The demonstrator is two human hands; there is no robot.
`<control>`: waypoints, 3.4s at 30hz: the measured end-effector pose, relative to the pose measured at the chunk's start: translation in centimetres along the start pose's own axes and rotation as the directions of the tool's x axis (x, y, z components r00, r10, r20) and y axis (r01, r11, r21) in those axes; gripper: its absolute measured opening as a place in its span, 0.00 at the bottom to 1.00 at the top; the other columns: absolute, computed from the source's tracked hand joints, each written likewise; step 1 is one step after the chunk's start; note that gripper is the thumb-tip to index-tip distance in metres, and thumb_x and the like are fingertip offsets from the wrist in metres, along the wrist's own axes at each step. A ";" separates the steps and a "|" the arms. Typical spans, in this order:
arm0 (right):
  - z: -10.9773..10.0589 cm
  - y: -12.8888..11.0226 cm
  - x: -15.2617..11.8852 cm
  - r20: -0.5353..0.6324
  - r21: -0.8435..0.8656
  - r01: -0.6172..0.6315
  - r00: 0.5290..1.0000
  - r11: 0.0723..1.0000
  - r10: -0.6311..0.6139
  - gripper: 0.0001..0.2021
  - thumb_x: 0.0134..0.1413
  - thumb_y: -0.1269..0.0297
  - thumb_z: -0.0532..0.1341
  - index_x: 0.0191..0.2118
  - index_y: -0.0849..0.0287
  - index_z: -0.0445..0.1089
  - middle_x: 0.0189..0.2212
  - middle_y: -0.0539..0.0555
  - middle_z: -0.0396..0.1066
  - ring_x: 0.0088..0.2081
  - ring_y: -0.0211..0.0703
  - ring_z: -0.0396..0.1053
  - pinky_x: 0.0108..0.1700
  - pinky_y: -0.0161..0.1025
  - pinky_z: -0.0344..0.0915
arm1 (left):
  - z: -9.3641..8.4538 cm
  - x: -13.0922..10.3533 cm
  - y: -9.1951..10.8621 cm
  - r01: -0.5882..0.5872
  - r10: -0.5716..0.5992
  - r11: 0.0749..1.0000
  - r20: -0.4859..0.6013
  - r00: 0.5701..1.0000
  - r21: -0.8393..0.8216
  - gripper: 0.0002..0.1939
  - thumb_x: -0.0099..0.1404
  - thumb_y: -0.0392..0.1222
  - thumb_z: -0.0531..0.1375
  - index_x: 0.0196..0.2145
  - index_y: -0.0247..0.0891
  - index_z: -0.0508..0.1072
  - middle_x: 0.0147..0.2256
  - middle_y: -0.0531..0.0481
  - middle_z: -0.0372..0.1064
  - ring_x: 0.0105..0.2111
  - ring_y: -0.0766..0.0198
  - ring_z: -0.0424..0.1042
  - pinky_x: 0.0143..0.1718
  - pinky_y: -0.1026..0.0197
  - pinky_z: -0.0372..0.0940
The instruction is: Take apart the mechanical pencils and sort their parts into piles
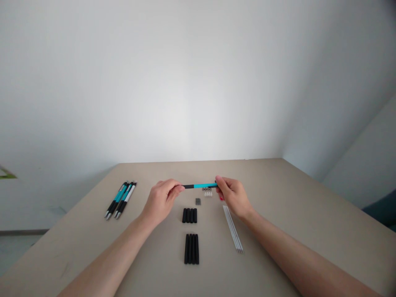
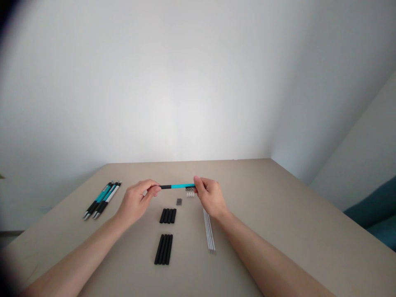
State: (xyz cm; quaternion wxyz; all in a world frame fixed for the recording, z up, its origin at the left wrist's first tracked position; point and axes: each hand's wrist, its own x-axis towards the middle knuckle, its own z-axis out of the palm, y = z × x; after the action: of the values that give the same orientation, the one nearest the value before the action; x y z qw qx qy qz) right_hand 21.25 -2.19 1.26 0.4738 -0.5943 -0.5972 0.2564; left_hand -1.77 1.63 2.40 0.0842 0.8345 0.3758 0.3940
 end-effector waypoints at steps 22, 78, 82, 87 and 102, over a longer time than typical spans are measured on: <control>-0.3 -1.3 -0.5 0.093 -0.114 0.265 0.962 0.958 -0.255 0.12 0.59 0.61 0.52 0.41 0.60 0.70 0.25 0.50 0.68 0.25 0.36 0.61 0.29 0.33 0.57 | 0.3 -0.1 0.5 0.222 -0.216 0.959 0.050 0.975 -0.175 0.19 0.67 0.49 0.49 0.23 0.36 0.65 0.20 0.55 0.62 0.21 0.69 0.60 0.24 0.67 0.53; 0.7 -2.0 -1.2 0.315 -0.225 0.384 0.898 0.896 -0.306 0.11 0.58 0.63 0.55 0.29 0.60 0.70 0.24 0.51 0.69 0.26 0.35 0.62 0.29 0.32 0.55 | 0.1 -0.3 1.5 -0.100 0.137 0.989 0.402 0.905 -0.112 0.16 0.69 0.42 0.48 0.50 0.45 0.70 0.39 0.48 0.73 0.38 0.63 0.71 0.40 0.63 0.64; 0.7 -2.0 -1.1 0.343 -0.189 0.361 0.896 0.913 -0.283 0.13 0.58 0.61 0.54 0.29 0.60 0.71 0.22 0.50 0.68 0.24 0.34 0.61 0.27 0.32 0.55 | 0.2 -0.4 1.4 -0.103 0.140 0.988 0.384 0.913 -0.117 0.16 0.69 0.41 0.49 0.49 0.44 0.71 0.39 0.47 0.73 0.37 0.63 0.71 0.40 0.63 0.65; 0.6 -1.8 -0.9 0.354 -0.169 0.336 0.898 0.926 -0.261 0.14 0.59 0.63 0.53 0.27 0.61 0.70 0.21 0.49 0.67 0.23 0.34 0.61 0.27 0.32 0.55 | 0.2 -0.5 1.4 -0.103 0.140 0.988 0.384 0.912 -0.115 0.16 0.69 0.42 0.49 0.49 0.45 0.71 0.39 0.48 0.73 0.37 0.63 0.72 0.39 0.64 0.65; -0.4 -0.7 0.2 0.111 -0.220 0.305 0.952 0.927 -0.287 0.08 0.55 0.64 0.56 0.33 0.59 0.72 0.26 0.52 0.72 0.25 0.37 0.65 0.31 0.34 0.61 | -0.2 -0.5 1.3 -0.094 0.113 0.993 0.351 0.930 -0.070 0.18 0.70 0.40 0.46 0.53 0.44 0.69 0.34 0.48 0.70 0.30 0.66 0.68 0.35 0.65 0.62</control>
State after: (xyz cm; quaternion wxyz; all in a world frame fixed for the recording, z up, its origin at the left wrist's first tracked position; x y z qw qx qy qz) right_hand 21.32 -2.24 2.12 0.4101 -0.5388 -0.7239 0.1324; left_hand -1.40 0.29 2.83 0.1511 0.9079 0.2998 0.2509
